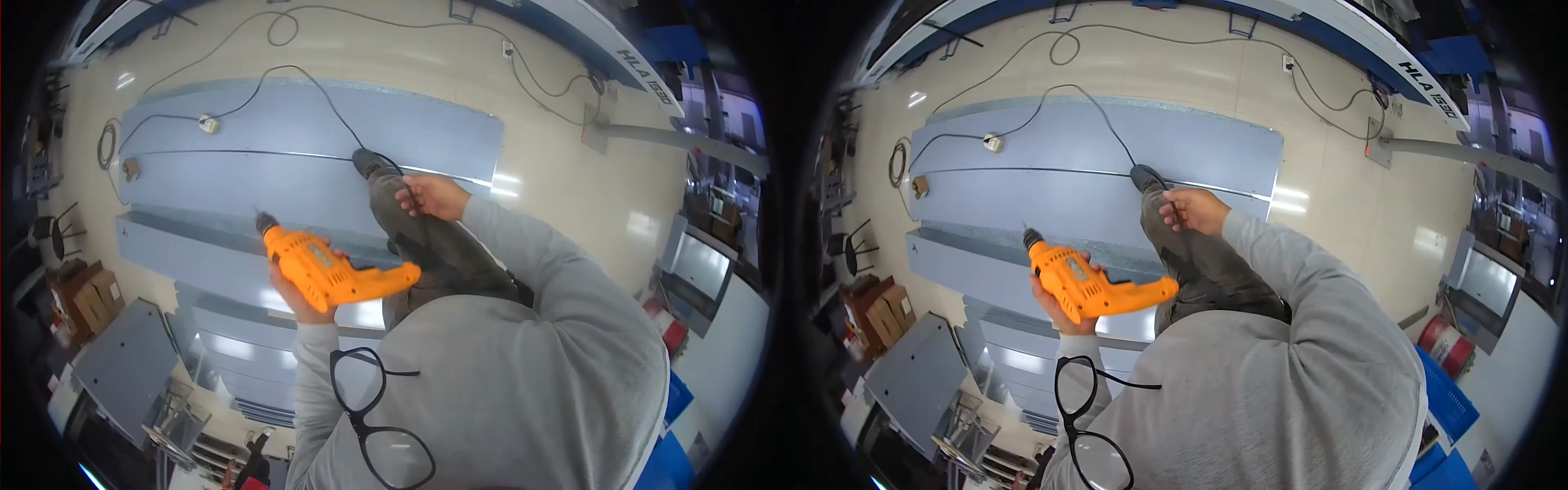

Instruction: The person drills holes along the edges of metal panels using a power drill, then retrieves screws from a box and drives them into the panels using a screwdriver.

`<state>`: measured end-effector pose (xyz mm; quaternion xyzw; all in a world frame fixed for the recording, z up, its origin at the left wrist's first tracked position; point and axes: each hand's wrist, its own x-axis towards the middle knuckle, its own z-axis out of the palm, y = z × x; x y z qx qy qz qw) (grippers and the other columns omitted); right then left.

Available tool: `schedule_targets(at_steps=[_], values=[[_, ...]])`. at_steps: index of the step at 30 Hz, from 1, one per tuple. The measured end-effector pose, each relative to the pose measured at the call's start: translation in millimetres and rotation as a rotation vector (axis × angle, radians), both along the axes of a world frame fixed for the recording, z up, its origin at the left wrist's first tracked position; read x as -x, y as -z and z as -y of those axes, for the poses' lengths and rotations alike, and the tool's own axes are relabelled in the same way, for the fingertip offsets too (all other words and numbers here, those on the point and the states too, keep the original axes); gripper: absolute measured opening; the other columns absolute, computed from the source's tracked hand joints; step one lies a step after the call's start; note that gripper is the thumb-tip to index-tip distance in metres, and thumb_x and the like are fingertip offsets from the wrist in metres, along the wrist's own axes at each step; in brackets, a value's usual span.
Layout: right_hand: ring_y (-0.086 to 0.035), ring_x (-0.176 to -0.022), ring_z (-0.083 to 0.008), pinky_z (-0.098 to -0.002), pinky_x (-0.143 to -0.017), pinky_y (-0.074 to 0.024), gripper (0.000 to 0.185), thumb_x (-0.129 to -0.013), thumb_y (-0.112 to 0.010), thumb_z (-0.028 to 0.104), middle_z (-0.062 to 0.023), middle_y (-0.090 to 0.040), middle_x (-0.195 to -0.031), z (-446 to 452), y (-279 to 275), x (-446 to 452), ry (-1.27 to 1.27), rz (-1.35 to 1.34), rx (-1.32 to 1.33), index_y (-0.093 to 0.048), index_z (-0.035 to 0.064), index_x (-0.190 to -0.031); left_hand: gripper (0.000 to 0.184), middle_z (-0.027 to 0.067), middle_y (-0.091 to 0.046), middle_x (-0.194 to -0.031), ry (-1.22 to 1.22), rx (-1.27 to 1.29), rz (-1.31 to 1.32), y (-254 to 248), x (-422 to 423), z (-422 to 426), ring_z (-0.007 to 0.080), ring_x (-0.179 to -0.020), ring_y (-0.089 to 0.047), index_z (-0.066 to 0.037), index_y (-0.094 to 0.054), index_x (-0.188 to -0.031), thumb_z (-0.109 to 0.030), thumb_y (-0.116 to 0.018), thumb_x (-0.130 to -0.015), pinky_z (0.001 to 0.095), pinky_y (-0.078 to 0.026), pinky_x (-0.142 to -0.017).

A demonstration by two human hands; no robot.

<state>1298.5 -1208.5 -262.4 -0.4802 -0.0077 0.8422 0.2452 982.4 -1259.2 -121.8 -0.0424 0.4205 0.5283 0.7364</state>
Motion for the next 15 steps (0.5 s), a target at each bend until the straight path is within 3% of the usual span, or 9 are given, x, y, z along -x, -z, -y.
schedule_targets(at_steps=[4,7,8,9,10,12,14,15], values=[[-0.065,-0.101,-0.0157,-0.0357,-0.085,-0.0534,0.045,-0.101,-0.073,0.042,-0.0055,-0.068,-0.115,81.5,-34.6,-18.9,-0.067,0.237,-0.17,-0.061,0.0096,-0.13,0.07,0.0205,-0.065,-0.12,-0.061,-0.073,0.172,5.2,-36.3,49.8,0.0403,-0.103,-0.066,-0.009,-0.058,-0.134,-0.07,-0.053,-0.099,0.0576,-0.055,-0.096],[-0.062,-0.126,-0.0237,-0.0383,-0.102,-0.0511,0.078,-0.095,-0.079,0.049,-0.0159,-0.065,-0.138,101.3,-96.8,-39.0,-0.354,0.47,-0.368,-0.053,0.003,-0.153,0.071,0.019,-0.065,-0.121,-0.102,-0.163,0.234,-4.7,-67.4,74.1,0.043,-0.109,-0.066,-0.008,-0.056,-0.135,-0.07,-0.053,-0.1,0.0595,-0.054,-0.1],[-0.052,-0.143,-0.0316,-0.0414,-0.118,-0.0418,0.09,-0.093,-0.08,0.052,-0.023,-0.058,-0.15,114.3,-82.0,-51.1,-0.403,0.59,-0.534,-0.048,-0.0012,-0.158,0.071,0.0186,-0.065,-0.122,-0.106,-0.194,0.3,-0.8,-76.2,82.5,0.0438,-0.111,-0.066,-0.008,-0.055,-0.136,-0.07,-0.052,-0.101,0.0599,-0.054,-0.101],[-0.049,-0.147,-0.0347,-0.042,-0.124,-0.0356,0.088,-0.094,-0.079,0.052,-0.0245,-0.058,-0.151,110.6,-118.1,-50.5,-0.585,0.837,-0.73,-0.051,-0.0063,-0.153,0.07,0.0184,-0.064,-0.122,-0.136,-0.199,0.332,0.6,-81.8,84.0,0.0436,-0.112,-0.066,-0.008,-0.055,-0.136,-0.069,-0.052,-0.102,0.0601,-0.054,-0.102],[-0.051,-0.145,-0.0321,-0.0416,-0.123,-0.0375,0.084,-0.093,-0.081,0.047,-0.0236,-0.058,-0.15,110.3,-127.4,-52.4,-0.622,0.883,-0.836,-0.053,-0.0071,-0.151,0.069,0.0183,-0.064,-0.123,-0.165,-0.192,0.368,2.0,-90.0,90.5,0.0435,-0.113,-0.065,-0.008,-0.054,-0.137,-0.068,-0.052,-0.103,0.0603,-0.054,-0.102],[-0.051,-0.145,-0.0288,-0.0393,-0.121,-0.0394,0.08,-0.093,-0.084,0.039,-0.0212,-0.058,-0.151,104.6,-158.1,-49.7,-0.459,0.518,-0.658,-0.053,-0.0046,-0.152,0.065,0.0179,-0.064,-0.123,-0.229,-0.183,0.369,-0.1,-106.4,101.7,0.0431,-0.116,-0.065,-0.008,-0.053,-0.137,-0.065,-0.051,-0.105,0.0606,-0.053,-0.104],[-0.051,-0.144,-0.0266,-0.0371,-0.119,-0.041,0.081,-0.093,-0.084,0.034,-0.019,-0.059,-0.15,103.1,-180.9,-57.7,-0.569,0.274,-0.656,-0.049,-0.0032,-0.156,0.062,0.0174,-0.064,-0.124,-0.283,-0.197,0.283,-2.3,-129.4,117.3,0.0425,-0.118,-0.064,-0.008,-0.053,-0.137,-0.062,-0.051,-0.107,0.0608,-0.052,-0.105],[-0.052,-0.144,-0.0255,-0.0359,-0.118,-0.0419,0.082,-0.093,-0.085,0.032,-0.0179,-0.059,-0.149,101.2,-191.9,-64.5,-0.625,0.158,-0.643,-0.047,-0.0025,-0.158,0.058,0.0157,-0.064,-0.123,-0.306,-0.213,0.252,-8.7,-142.5,123.7,0.0376,-0.119,-0.065,-0.009,-0.052,-0.138,-0.059,-0.049,-0.109,0.0563,-0.052,-0.107]])
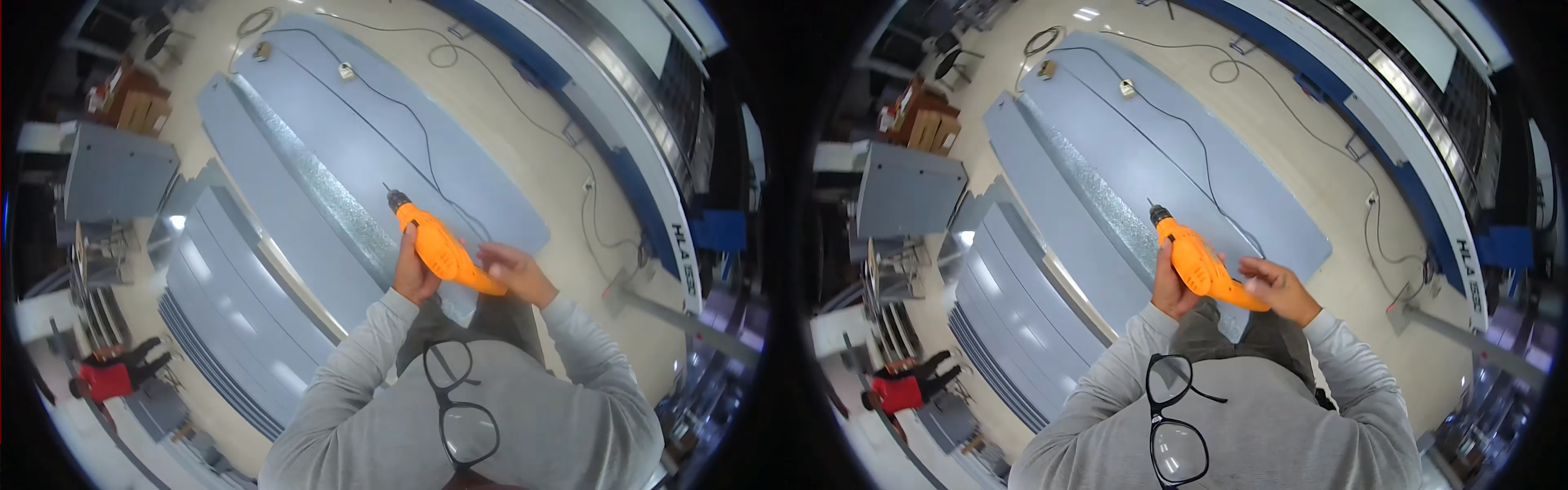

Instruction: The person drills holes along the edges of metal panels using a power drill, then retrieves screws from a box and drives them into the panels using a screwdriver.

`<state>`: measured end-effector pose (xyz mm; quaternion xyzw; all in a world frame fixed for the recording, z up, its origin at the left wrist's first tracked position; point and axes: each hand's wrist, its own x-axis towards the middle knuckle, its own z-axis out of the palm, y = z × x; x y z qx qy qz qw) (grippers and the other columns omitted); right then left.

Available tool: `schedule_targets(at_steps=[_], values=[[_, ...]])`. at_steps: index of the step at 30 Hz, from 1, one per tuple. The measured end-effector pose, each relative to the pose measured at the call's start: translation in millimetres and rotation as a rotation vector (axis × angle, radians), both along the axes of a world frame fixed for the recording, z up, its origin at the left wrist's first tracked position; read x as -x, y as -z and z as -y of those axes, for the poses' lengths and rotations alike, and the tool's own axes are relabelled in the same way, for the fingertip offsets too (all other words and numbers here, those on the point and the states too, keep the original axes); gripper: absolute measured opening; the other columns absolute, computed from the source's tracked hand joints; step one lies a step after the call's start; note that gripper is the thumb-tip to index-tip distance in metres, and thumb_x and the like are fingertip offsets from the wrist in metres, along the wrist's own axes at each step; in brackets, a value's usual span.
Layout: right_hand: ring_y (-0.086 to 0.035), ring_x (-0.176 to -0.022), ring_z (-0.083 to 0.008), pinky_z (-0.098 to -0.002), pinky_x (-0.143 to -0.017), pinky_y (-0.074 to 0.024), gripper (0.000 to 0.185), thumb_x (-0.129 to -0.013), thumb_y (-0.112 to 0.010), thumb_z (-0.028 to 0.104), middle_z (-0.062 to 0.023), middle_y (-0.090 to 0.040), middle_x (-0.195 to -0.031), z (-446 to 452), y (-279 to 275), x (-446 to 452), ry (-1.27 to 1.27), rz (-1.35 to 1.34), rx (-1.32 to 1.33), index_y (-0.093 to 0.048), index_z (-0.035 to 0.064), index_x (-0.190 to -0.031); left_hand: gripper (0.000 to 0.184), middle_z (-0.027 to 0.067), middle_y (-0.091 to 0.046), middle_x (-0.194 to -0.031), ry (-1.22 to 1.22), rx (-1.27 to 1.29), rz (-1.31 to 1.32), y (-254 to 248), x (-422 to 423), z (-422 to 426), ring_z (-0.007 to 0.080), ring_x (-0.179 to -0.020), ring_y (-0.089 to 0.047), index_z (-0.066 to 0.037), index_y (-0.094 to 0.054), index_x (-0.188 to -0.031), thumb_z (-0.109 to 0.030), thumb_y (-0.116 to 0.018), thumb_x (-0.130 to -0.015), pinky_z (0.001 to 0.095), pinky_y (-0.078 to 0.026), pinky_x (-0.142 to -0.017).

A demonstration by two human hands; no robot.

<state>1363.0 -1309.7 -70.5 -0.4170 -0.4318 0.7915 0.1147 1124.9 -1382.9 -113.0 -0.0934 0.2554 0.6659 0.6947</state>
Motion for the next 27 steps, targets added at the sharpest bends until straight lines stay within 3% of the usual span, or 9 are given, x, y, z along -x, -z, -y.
schedule_targets(at_steps=[3,4,7,8,12,15,21,27], values=[[-0.055,-0.141,-0.025,-0.0363,-0.115,-0.0446,0.091,-0.093,-0.085,0.03,-0.015,-0.061,-0.148,10.5,-24.1,-13.1,-0.393,-0.006,-0.416,-0.038,-0.0016,-0.163,0.053,0.012,-0.066,-0.122,-0.08,0.008,-0.057,18.6,-52.2,28.3,0.0304,-0.119,-0.066,-0.011,-0.054,-0.137,-0.056,-0.051,-0.109,0.05,-0.053,-0.108],[-0.06,-0.137,-0.028,-0.0385,-0.113,-0.0463,0.101,-0.088,-0.087,0.028,-0.0171,-0.064,-0.145,24.6,-4.7,-17.7,-0.289,-0.075,-0.335,-0.03,0.0002,-0.166,0.047,0.0086,-0.067,-0.122,-0.12,-0.022,-0.081,9.6,-68.8,29.5,0.0251,-0.117,-0.066,-0.012,-0.055,-0.135,-0.051,-0.055,-0.109,0.0465,-0.053,-0.108],[-0.063,-0.134,-0.0313,-0.0383,-0.111,-0.0483,0.102,-0.085,-0.087,0.026,-0.0217,-0.064,-0.143,31.5,13.0,-62.5,-0.394,0.076,-0.526,-0.03,0.0018,-0.166,0.044,0.0068,-0.067,-0.122,-0.178,0.06,-0.107,21.2,-124.7,39.2,0.0244,-0.116,-0.067,-0.012,-0.057,-0.132,-0.05,-0.059,-0.108,0.0467,-0.053,-0.107],[-0.067,-0.127,-0.0371,-0.038,-0.105,-0.052,0.101,-0.084,-0.086,0.024,-0.0264,-0.067,-0.135,33.9,32.9,-85.8,-0.362,0.051,-0.602,-0.03,0.004,-0.165,0.044,0.0067,-0.068,-0.121,-0.186,0.079,-0.116,26.0,-146.1,40.5,0.0245,-0.116,-0.067,-0.013,-0.058,-0.132,-0.05,-0.059,-0.108,0.0466,-0.053,-0.107],[-0.07,-0.118,-0.043,-0.0418,-0.097,-0.0559,0.092,-0.086,-0.082,0.021,-0.0266,-0.071,-0.124,26.3,78.9,-190.8,-0.339,-0.075,-0.614,-0.034,0.0054,-0.163,0.043,0.0063,-0.069,-0.119,-0.233,0.203,-0.142,41.6,-259.8,37.1,0.0249,-0.115,-0.067,-0.013,-0.059,-0.13,-0.05,-0.059,-0.108,0.0467,-0.053,-0.106],[-0.07,-0.119,-0.0426,-0.0414,-0.098,-0.0558,0.089,-0.086,-0.081,0.019,-0.0262,-0.071,-0.125,24.3,69.1,-277.2,-0.373,-0.055,-0.556,-0.036,0.0051,-0.161,0.043,0.0062,-0.069,-0.119,-0.18,0.313,-0.127,45.0,-342.2,52.1,0.026,-0.113,-0.069,-0.014,-0.06,-0.129,-0.051,-0.06,-0.107,0.048,-0.055,-0.104],[-0.067,-0.129,-0.0316,-0.0399,-0.105,-0.0526,0.086,-0.084,-0.081,0.016,-0.0188,-0.07,-0.134,46.3,59.1,-421.1,-0.385,0.023,-0.371,-0.04,0.0069,-0.159,0.045,0.0053,-0.07,-0.118,0.0,0.453,-0.072,34.6,-474.7,57.6,0.0235,-0.115,-0.069,-0.015,-0.06,-0.128,-0.054,-0.062,-0.105,0.0454,-0.055,-0.104],[-0.066,-0.129,-0.0262,-0.0375,-0.109,-0.0505,0.083,-0.083,-0.082,0.01,-0.0143,-0.068,-0.137,66.5,27.2,-512.4,-0.323,0.148,-0.303,-0.044,0.0055,-0.156,0.049,0.0035,-0.071,-0.118,0.139,0.384,0.051,40.7,-566.6,67.7,0.0227,-0.11,-0.071,-0.017,-0.06,-0.128,-0.058,-0.065,-0.103,0.0437,-0.057,-0.1]])
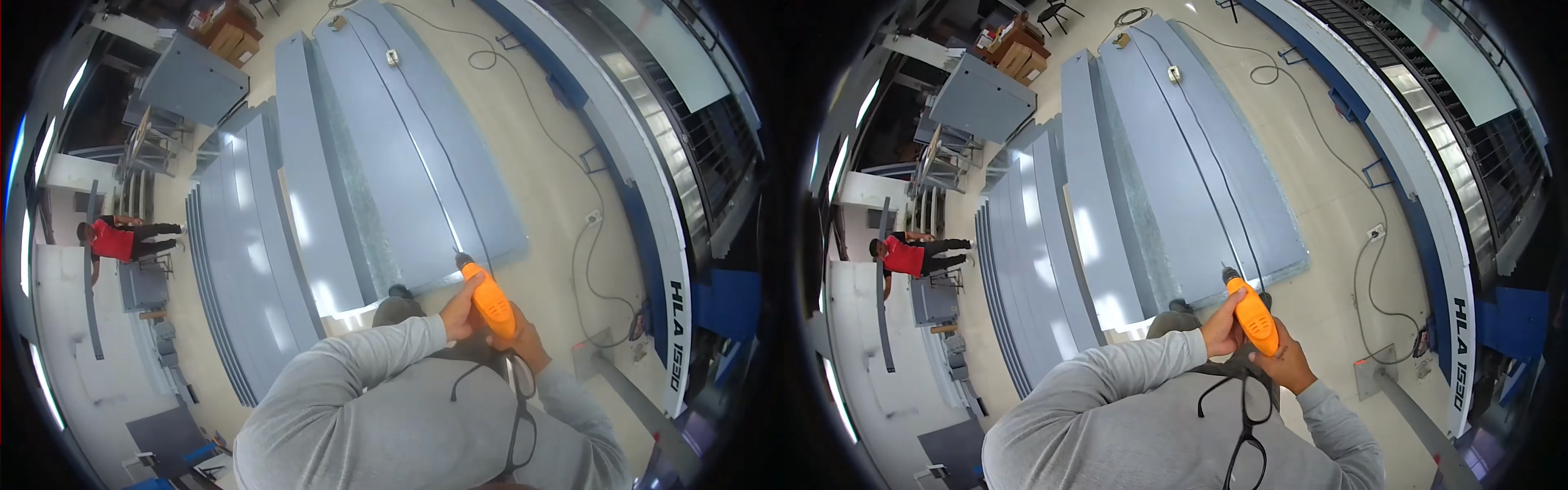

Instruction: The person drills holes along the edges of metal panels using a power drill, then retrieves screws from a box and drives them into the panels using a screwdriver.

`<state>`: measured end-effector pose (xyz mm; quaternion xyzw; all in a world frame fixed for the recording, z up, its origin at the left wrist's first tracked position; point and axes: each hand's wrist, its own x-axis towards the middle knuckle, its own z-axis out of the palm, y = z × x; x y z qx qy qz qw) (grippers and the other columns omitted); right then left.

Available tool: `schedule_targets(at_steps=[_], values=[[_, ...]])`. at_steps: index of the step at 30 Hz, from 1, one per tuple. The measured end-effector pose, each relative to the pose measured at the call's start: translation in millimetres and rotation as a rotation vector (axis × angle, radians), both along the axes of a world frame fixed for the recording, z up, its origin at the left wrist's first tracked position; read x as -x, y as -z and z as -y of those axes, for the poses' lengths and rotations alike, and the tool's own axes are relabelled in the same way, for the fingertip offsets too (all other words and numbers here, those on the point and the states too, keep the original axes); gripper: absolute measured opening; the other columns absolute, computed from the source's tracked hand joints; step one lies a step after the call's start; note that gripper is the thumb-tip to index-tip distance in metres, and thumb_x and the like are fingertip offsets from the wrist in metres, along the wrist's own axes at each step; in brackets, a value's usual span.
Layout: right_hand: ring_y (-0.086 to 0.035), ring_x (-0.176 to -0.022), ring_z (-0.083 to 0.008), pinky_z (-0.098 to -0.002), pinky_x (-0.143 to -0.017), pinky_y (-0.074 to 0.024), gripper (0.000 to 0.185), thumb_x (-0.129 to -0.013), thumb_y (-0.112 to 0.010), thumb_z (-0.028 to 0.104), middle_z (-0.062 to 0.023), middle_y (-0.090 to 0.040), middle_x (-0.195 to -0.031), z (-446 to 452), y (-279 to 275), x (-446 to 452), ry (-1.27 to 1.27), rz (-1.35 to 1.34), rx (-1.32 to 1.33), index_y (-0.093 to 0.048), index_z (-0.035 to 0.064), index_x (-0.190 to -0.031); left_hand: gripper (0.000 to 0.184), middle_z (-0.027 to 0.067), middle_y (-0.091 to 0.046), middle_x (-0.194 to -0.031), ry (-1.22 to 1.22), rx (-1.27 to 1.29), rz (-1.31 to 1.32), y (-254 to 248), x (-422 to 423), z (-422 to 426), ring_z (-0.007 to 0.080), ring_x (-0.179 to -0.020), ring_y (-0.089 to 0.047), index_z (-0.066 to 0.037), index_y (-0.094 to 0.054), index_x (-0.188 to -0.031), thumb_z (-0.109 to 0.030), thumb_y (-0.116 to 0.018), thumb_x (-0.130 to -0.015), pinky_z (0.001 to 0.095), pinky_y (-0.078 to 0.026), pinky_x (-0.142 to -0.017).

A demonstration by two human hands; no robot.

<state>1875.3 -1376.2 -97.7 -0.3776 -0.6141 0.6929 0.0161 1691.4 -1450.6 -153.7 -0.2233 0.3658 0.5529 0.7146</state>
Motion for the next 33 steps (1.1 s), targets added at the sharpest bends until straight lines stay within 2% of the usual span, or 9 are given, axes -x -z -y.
schedule_targets(at_steps=[6,7,10,14,17,21,24,30,33], values=[[-0.066,-0.126,-0.0235,-0.0365,-0.107,-0.0512,0.077,-0.081,-0.083,0.007,-0.0119,-0.069,-0.133,28.4,-15.5,-63.4,0.1,0.11,-0.004,-0.049,0.0034,-0.151,0.054,0.0033,-0.071,-0.118,0.246,-0.057,0.048,3.2,-55.7,6.7,0.0213,-0.11,-0.072,-0.018,-0.061,-0.127,-0.065,-0.064,-0.101,0.0411,-0.058,-0.097],[-0.067,-0.123,-0.0232,-0.0363,-0.106,-0.0517,0.078,-0.079,-0.084,0.007,-0.011,-0.069,-0.131,32.7,-20.0,-75.1,0.172,0.088,0.157,-0.05,0.0032,-0.15,0.055,0.0034,-0.071,-0.119,0.241,-0.076,0.075,0.6,-66.1,14.4,0.0215,-0.109,-0.072,-0.018,-0.061,-0.127,-0.066,-0.063,-0.101,0.0411,-0.058,-0.097],[-0.065,-0.124,-0.0224,-0.0356,-0.105,-0.0516,0.08,-0.078,-0.085,0.007,-0.0103,-0.068,-0.133,37.9,-39.3,-85.9,0.066,0.254,0.05,-0.049,0.0017,-0.15,0.057,0.0036,-0.071,-0.12,0.243,-0.167,0.142,-9.8,-79.0,22.4,0.022,-0.108,-0.072,-0.017,-0.062,-0.127,-0.068,-0.062,-0.1,0.0411,-0.057,-0.098],[-0.065,-0.12,-0.0198,-0.0353,-0.106,-0.0503,0.081,-0.082,-0.082,0.007,-0.0075,-0.067,-0.131,37.8,-29.6,-94.4,0.036,0.127,-0.115,-0.046,0.0042,-0.155,0.055,0.0042,-0.072,-0.12,0.079,-0.25,0.189,6.6,-96.8,23.6,0.0233,-0.111,-0.072,-0.016,-0.063,-0.126,-0.065,-0.06,-0.102,0.043,-0.057,-0.099],[-0.068,-0.123,-0.0271,-0.0375,-0.107,-0.0506,0.085,-0.085,-0.081,0.01,-0.014,-0.069,-0.132,7.8,-31.6,-79.9,-0.108,0.078,-0.131,-0.041,0.0039,-0.159,0.057,0.0058,-0.073,-0.12,-0.1,-0.209,0.13,7.6,-92.4,17.9,0.025,-0.112,-0.073,-0.014,-0.063,-0.124,-0.067,-0.057,-0.103,0.0457,-0.056,-0.103],[-0.065,-0.127,-0.0446,-0.0423,-0.107,-0.0512,0.091,-0.086,-0.081,0.017,-0.0302,-0.067,-0.134,-52.6,-22.9,-55.0,-0.432,0.173,-0.419,-0.035,0.0048,-0.164,0.056,0.0061,-0.071,-0.121,-0.333,-0.189,0.064,3.3,-69.3,-6.4,0.0266,-0.115,-0.071,-0.014,-0.062,-0.126,-0.066,-0.056,-0.104,0.0487,-0.055,-0.105],[-0.067,-0.127,-0.039,-0.0405,-0.108,-0.0511,0.093,-0.085,-0.083,0.019,-0.026,-0.067,-0.137,-109.8,-2.9,-30.0,-0.568,0.058,-0.426,-0.035,0.0034,-0.163,0.056,0.0068,-0.07,-0.12,-0.482,-0.185,-0.024,10.4,-56.3,-31.7,0.0275,-0.117,-0.07,-0.014,-0.062,-0.127,-0.065,-0.057,-0.104,0.0504,-0.055,-0.107],[-0.061,-0.132,-0.0219,-0.0349,-0.106,-0.0528,0.1,-0.08,-0.092,0.017,-0.0117,-0.061,-0.145,-214.7,-8.9,43.5,-0.801,-0.12,0.143,-0.039,0.0019,-0.162,0.05,0.0089,-0.068,-0.124,-0.725,-0.258,-0.1,5.3,-62.3,-85.3,0.0289,-0.121,-0.067,-0.013,-0.059,-0.13,-0.057,-0.059,-0.106,0.0501,-0.052,-0.111],[-0.061,-0.129,-0.0221,-0.0344,-0.102,-0.0552,0.1,-0.076,-0.094,0.009,-0.0119,-0.06,-0.143,-239.6,-13.1,67.3,-0.809,-0.055,0.284,-0.042,0.0018,-0.16,0.048,0.0101,-0.068,-0.126,-0.883,-0.265,-0.129,11.9,-59.3,-103.3,0.0289,-0.122,-0.066,-0.013,-0.058,-0.132,-0.053,-0.06,-0.106,0.0492,-0.051,-0.112]])
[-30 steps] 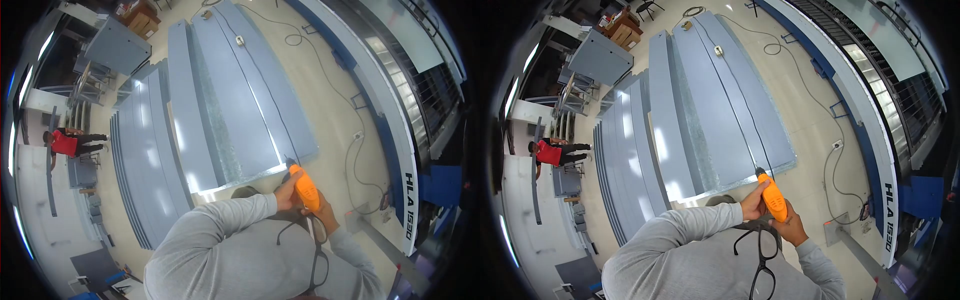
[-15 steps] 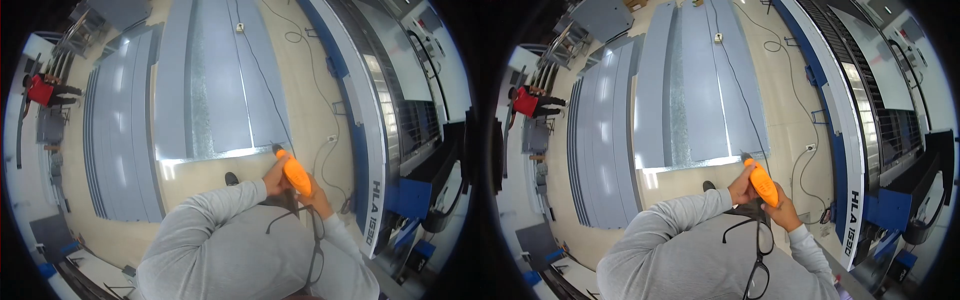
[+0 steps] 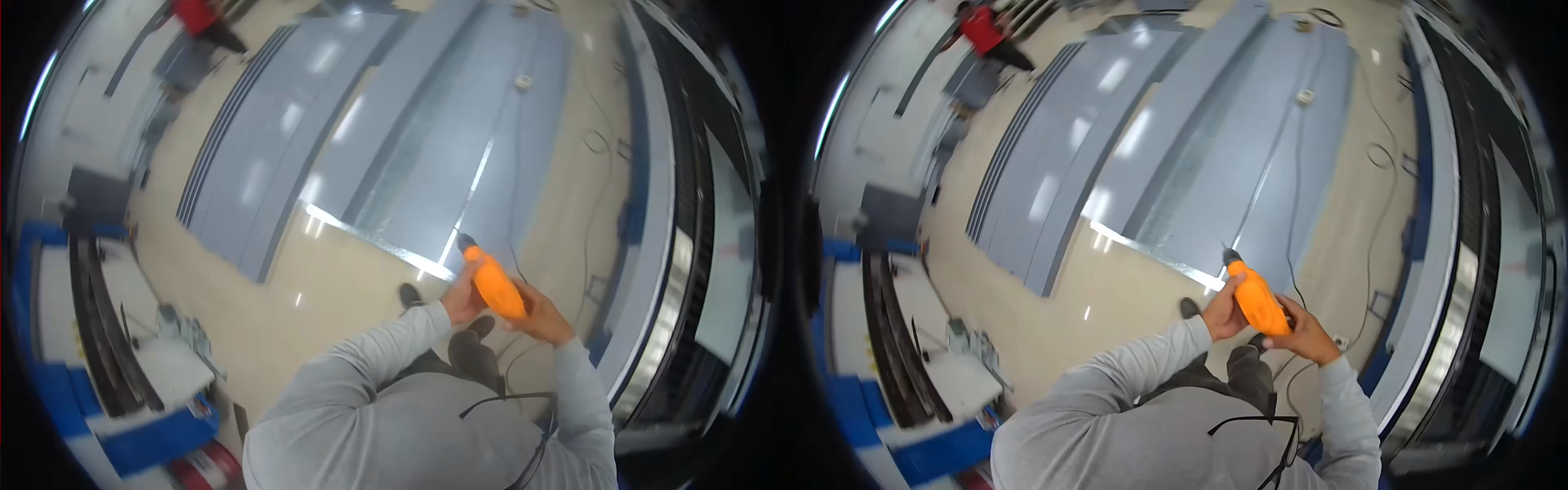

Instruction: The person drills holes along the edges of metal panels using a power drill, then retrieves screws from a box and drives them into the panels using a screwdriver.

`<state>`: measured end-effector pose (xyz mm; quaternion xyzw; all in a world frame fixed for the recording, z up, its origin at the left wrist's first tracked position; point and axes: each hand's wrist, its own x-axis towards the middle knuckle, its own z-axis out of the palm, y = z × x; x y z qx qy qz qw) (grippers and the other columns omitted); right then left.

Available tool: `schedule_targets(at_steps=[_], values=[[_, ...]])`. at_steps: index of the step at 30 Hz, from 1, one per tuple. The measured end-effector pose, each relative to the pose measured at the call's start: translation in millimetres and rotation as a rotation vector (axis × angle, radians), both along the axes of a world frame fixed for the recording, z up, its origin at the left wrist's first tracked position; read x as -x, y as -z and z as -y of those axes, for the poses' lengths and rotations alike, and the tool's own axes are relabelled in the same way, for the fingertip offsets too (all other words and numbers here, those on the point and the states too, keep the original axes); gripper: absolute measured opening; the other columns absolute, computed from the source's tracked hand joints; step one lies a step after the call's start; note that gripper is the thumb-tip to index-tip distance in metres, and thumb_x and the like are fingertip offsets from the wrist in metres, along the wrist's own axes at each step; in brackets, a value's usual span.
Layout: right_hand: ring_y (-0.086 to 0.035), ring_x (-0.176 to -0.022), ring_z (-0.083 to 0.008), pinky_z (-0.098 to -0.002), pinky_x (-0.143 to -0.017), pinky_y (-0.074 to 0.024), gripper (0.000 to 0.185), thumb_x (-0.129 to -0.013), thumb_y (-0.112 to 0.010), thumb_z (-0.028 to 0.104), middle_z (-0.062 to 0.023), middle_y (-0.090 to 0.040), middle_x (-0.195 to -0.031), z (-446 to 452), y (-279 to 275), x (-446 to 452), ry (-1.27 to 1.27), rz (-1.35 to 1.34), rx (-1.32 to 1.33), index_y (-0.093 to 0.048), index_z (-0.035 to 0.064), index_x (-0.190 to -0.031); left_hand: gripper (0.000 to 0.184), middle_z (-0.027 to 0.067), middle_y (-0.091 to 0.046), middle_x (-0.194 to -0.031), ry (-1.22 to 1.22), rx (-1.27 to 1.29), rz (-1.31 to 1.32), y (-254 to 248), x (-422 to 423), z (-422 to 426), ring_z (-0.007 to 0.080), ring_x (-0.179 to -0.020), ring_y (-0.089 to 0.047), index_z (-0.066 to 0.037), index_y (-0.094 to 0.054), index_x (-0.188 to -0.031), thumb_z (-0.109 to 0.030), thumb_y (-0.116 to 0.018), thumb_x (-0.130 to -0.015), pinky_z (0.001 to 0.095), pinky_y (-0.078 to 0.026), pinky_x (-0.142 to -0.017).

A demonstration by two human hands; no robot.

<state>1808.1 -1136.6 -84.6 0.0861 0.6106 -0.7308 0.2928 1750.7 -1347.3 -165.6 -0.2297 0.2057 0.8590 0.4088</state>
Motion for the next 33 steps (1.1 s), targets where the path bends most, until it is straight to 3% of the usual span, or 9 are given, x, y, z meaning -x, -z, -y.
schedule_targets(at_steps=[3,6,9,11,14,19,23,28,33], values=[[-0.06,-0.132,-0.0234,-0.0359,-0.105,-0.0546,0.104,-0.072,-0.096,0.007,-0.0155,-0.059,-0.144,-5.0,14.3,8.1,-0.045,0.098,-0.06,-0.04,-0.0014,-0.16,0.046,0.0102,-0.067,-0.125,-0.114,-0.006,0.046,8.7,5.5,0.4,0.0286,-0.12,-0.067,-0.013,-0.057,-0.132,-0.051,-0.06,-0.107,0.0483,-0.052,-0.111],[-0.06,-0.135,-0.0278,-0.0386,-0.109,-0.0527,0.104,-0.075,-0.095,0.013,-0.0196,-0.058,-0.149,12.0,19.7,15.2,-0.176,-0.146,-0.451,-0.038,-0.0026,-0.161,0.047,0.0101,-0.067,-0.123,-0.217,-0.02,0.124,34.5,5.1,6.3,0.0285,-0.117,-0.067,-0.012,-0.057,-0.131,-0.052,-0.06,-0.106,0.0476,-0.052,-0.109],[-0.063,-0.134,-0.0335,-0.0405,-0.109,-0.0515,0.104,-0.078,-0.093,0.022,-0.0245,-0.058,-0.15,13.9,32.0,23.2,-0.364,-0.378,-0.585,-0.036,0.0004,-0.162,0.053,0.0099,-0.067,-0.119,-0.278,-0.037,0.164,75.6,8.3,-3.2,0.0279,-0.114,-0.067,-0.011,-0.059,-0.128,-0.059,-0.06,-0.104,0.0475,-0.053,-0.107],[-0.068,-0.124,-0.04,-0.0426,-0.104,-0.0537,0.102,-0.082,-0.089,0.031,-0.0278,-0.065,-0.14,14.4,36.1,22.1,-0.396,-0.29,-0.676,-0.035,0.003,-0.163,0.056,0.0102,-0.068,-0.119,-0.187,-0.003,0.247,76.8,-5.1,-4.5,0.0272,-0.113,-0.067,-0.011,-0.059,-0.126,-0.061,-0.061,-0.103,0.0477,-0.054,-0.106],[-0.071,-0.111,-0.0455,-0.047,-0.096,-0.0568,0.096,-0.086,-0.082,0.025,-0.03,-0.071,-0.122,-2.1,72.7,12.9,-0.474,-0.203,-0.809,-0.031,0.0032,-0.164,0.045,0.0094,-0.07,-0.118,-0.243,-0.022,0.285,98.7,-14.8,-24.0,0.0268,-0.111,-0.069,-0.01,-0.06,-0.125,-0.051,-0.063,-0.105,0.046,-0.053,-0.107],[-0.072,-0.099,-0.048,-0.0517,-0.089,-0.0574,0.092,-0.085,-0.074,0.015,-0.0301,-0.073,-0.109,-50.2,149.7,19.6,-0.751,-0.146,-0.852,-0.028,0.0031,-0.164,0.045,0.0108,-0.071,-0.117,-0.381,-0.055,0.457,182.9,-52.8,-73.0,0.0285,-0.11,-0.07,-0.01,-0.061,-0.124,-0.046,-0.071,-0.101,0.0469,-0.055,-0.105],[-0.072,-0.094,-0.0465,-0.0541,-0.087,-0.0568,0.087,-0.082,-0.074,0.012,-0.0281,-0.073,-0.102,-98.6,246.6,11.5,-0.896,-0.223,-0.849,-0.033,0.0017,-0.158,0.047,0.0137,-0.071,-0.116,-0.507,-0.049,0.59,271.7,-87.3,-127.2,0.0308,-0.108,-0.071,-0.007,-0.06,-0.125,-0.044,-0.074,-0.1,0.0488,-0.058,-0.101],[-0.072,-0.093,-0.0455,-0.0552,-0.085,-0.0564,0.084,-0.081,-0.074,0.011,-0.0251,-0.074,-0.1,-145.7,342.4,3.8,-0.892,-0.167,-0.91,-0.037,0.0041,-0.155,0.041,0.0145,-0.07,-0.115,-0.543,0.034,0.658,388.8,-100.6,-198.7,0.0309,-0.106,-0.071,-0.006,-0.058,-0.126,-0.04,-0.067,-0.104,0.0488,-0.059,-0.098],[-0.072,-0.092,-0.0462,-0.0552,-0.083,-0.0563,0.082,-0.081,-0.072,0.012,-0.0242,-0.074,-0.1,-185.6,422.4,-0.8,-0.839,-0.117,-0.973,-0.039,0.007,-0.155,0.04,0.0146,-0.069,-0.111,-0.496,0.075,0.647,474.2,-90.9,-249.6,0.031,-0.099,-0.071,-0.006,-0.057,-0.125,-0.039,-0.065,-0.104,0.0483,-0.06,-0.091]])
